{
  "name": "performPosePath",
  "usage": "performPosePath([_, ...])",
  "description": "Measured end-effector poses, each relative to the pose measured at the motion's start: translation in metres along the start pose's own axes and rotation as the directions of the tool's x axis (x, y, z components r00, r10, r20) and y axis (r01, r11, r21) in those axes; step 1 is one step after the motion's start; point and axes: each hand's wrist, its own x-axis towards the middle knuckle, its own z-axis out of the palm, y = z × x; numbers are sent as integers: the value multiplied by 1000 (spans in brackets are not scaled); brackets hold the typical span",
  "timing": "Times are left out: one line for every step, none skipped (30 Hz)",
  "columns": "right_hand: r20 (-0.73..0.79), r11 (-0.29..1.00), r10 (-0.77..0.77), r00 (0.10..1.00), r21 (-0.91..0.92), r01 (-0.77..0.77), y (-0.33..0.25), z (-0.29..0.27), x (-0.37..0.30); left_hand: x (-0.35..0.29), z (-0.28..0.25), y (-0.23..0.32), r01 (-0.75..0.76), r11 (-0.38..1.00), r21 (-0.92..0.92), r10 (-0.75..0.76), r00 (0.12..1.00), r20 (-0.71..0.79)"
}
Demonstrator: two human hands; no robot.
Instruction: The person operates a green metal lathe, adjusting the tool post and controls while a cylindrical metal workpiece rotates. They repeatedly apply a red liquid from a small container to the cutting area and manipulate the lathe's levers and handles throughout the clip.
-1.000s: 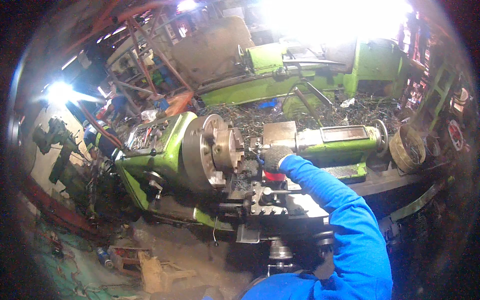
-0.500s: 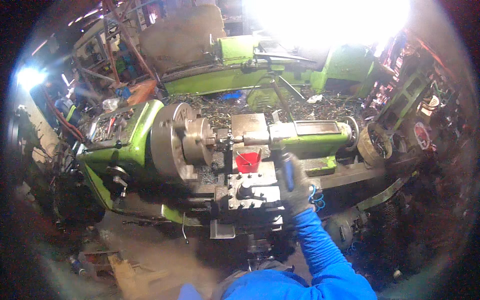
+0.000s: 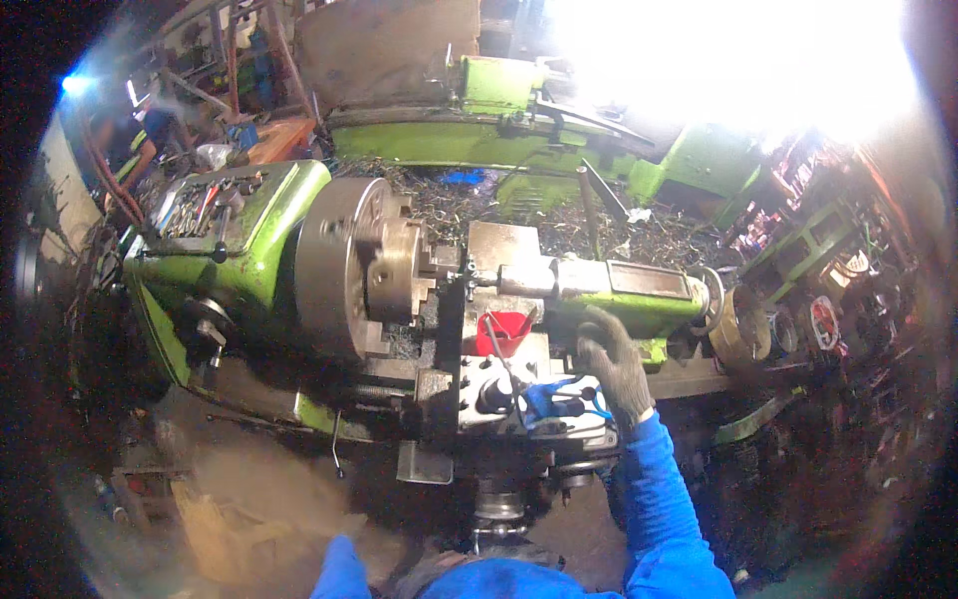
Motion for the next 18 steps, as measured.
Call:
performPosePath([6, 994, 35, 999, -102, -34, 5, 14, 38, -7, 25, -6, 150, 969, -196, -160, 987, -34])
performPosePath([1, 977, 71, 997, -200, -69, 20, 23, 65, -15, 30, -8, 56, 998, 42, -55, 998, -8])
performPosePath([-9, 923, 57, 998, -381, -56, 60, 27, 92, -23, 29, -10, 35, 996, 79, -36, 999, 20])
performPosePath([-5, 838, 32, 999, -546, -29, 93, 32, 117, -31, 29, -7, 59, 998, 11, -59, 998, 25])
performPosePath([60, 816, 44, 997, -578, -1, 102, 41, 129, -43, 31, -9, 97, 992, -81, -96, 995, 17])
performPosePath([122, 793, 59, 991, -608, 28, 111, 53, 141, -53, 36, -8, 125, 978, -168, -126, 992, 10])
performPosePath([188, 770, 73, 979, -635, 64, 119, 64, 153, -64, 38, -2, 142, 957, -254, -147, 989, -2])
performPosePath([240, 790, 39, 970, -602, 118, 120, 73, 157, -75, 43, 3, 145, 931, -336, -160, 987, -19])
performPosePath([289, 807, 4, 957, -566, 168, 120, 79, 159, -87, 48, 8, 139, 903, -407, -169, 985, -40])
performPosePath([337, 823, -36, 941, -524, 220, 114, 84, 159, -99, 52, 15, 129, 873, -470, -178, 982, -61])
performPosePath([377, 749, -5, 926, -612, 253, 100, 86, 159, -107, 57, 22, 149, 841, -520, -204, 978, -50])
performPosePath([427, 716, -42, 903, -618, 325, 101, 89, 159, -113, 61, 28, 176, 803, -570, -236, 971, -33])
performPosePath([473, 675, -76, 878, -623, 395, 102, 89, 158, -115, 61, 32, 235, 748, -620, -276, 961, 31])
performPosePath([517, 627, -109, 849, -627, 462, 103, 87, 156, -115, 62, 36, 295, 689, -662, -313, 945, 95])
performPosePath([470, 600, -254, 845, -608, 519, 135, 72, 149, -92, 53, 14, 400, 624, -671, -360, 909, 208])
performPosePath([504, 643, -236, 831, -560, 522, 131, 80, 154, -88, 75, 15, 502, 465, -729, -430, 848, 309])
performPosePath([515, 682, -207, 832, -534, 500, 125, 82, 156, -84, 75, 14, 420, 667, -615, -381, 902, 204])
performPosePath([526, 720, -176, 832, -507, 473, 116, 83, 159, -80, 74, 12, 322, 829, -457, -307, 946, 110])
